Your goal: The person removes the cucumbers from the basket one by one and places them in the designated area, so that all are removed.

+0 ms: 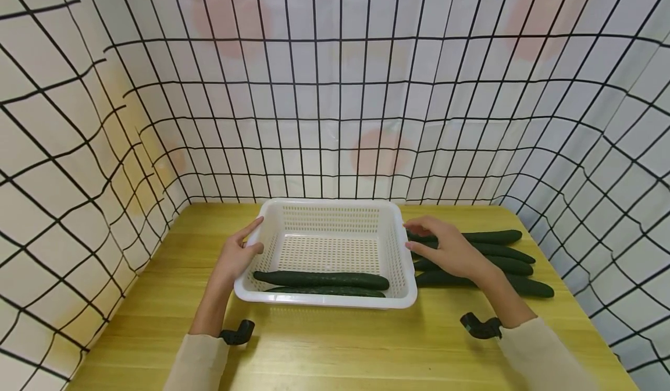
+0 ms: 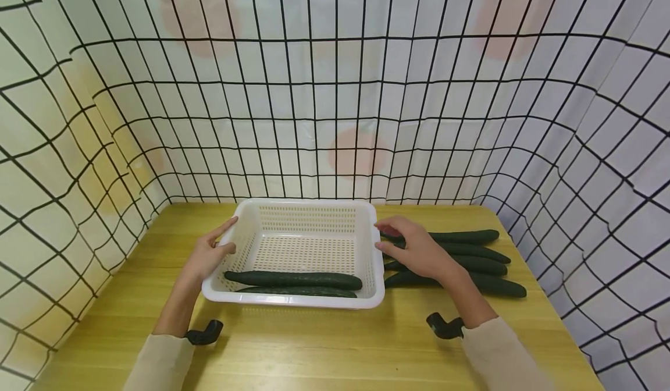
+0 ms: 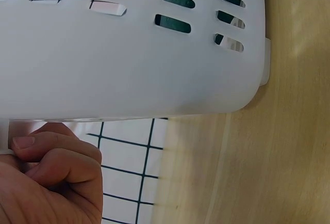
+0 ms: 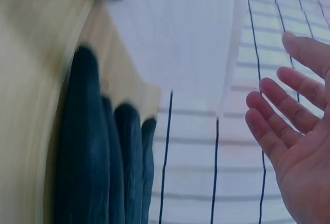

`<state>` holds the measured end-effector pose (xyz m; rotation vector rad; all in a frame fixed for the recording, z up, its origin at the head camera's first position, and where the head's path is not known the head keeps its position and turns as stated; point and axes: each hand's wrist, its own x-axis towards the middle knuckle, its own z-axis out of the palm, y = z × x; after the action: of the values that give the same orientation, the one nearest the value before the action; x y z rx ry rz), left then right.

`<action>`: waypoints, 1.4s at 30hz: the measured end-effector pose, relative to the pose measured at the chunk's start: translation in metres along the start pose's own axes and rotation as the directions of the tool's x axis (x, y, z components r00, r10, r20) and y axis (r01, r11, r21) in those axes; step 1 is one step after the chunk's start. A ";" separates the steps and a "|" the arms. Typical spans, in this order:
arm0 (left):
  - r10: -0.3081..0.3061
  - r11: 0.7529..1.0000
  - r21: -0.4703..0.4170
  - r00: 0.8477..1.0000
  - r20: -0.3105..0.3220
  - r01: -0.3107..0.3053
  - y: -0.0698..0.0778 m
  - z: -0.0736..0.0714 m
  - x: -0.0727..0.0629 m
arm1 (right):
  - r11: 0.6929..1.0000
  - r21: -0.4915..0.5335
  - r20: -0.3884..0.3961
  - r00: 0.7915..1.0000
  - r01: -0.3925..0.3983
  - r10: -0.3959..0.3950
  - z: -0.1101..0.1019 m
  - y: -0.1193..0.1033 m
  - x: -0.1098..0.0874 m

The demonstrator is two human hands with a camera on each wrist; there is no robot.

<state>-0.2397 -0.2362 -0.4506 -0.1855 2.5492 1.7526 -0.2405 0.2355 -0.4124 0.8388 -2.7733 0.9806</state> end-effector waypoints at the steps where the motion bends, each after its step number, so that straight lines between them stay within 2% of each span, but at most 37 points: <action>1: -0.001 1.000 0.000 1.000 0.000 0.001 0.000 0.000 0.000 | 1.000 0.016 0.006 1.000 0.010 -0.010 0.004 -0.004 0.004; 6: -0.005 1.000 -0.004 1.000 -0.005 0.005 -0.001 0.001 0.000 | 0.996 0.072 0.049 0.997 0.049 -0.052 0.023 -0.021 0.020; 15: -0.008 1.000 -0.004 1.000 -0.012 0.008 -0.004 0.001 0.003 | 0.984 0.169 0.156 0.984 0.061 -0.087 0.055 -0.039 0.041; 21: -0.007 1.000 0.000 1.000 -0.006 0.007 -0.004 0.002 0.004 | 0.990 0.127 0.214 0.973 0.062 -0.089 0.069 -0.045 0.049; 27: -0.016 1.000 0.010 1.000 -0.013 0.016 -0.004 0.001 0.003 | 0.986 0.143 0.273 0.955 0.081 -0.118 0.080 -0.050 0.060; 33: -0.014 1.000 0.007 1.000 -0.017 0.014 -0.004 0.003 0.001 | 0.988 0.127 0.360 0.924 0.090 -0.130 0.094 -0.055 0.066; 36: -0.009 1.000 -0.001 1.000 -0.015 0.009 -0.003 0.003 0.001 | 0.990 0.100 0.422 0.897 0.100 -0.133 0.098 -0.054 0.066; 42: 0.001 1.000 0.001 1.000 -0.020 -0.001 -0.003 0.002 0.002 | 0.996 0.029 0.533 0.842 0.084 -0.087 0.104 -0.055 0.066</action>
<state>-0.2415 -0.2354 -0.4544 -0.2034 2.5642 1.7581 -0.2570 0.1066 -0.4477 1.4168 -3.1351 0.8366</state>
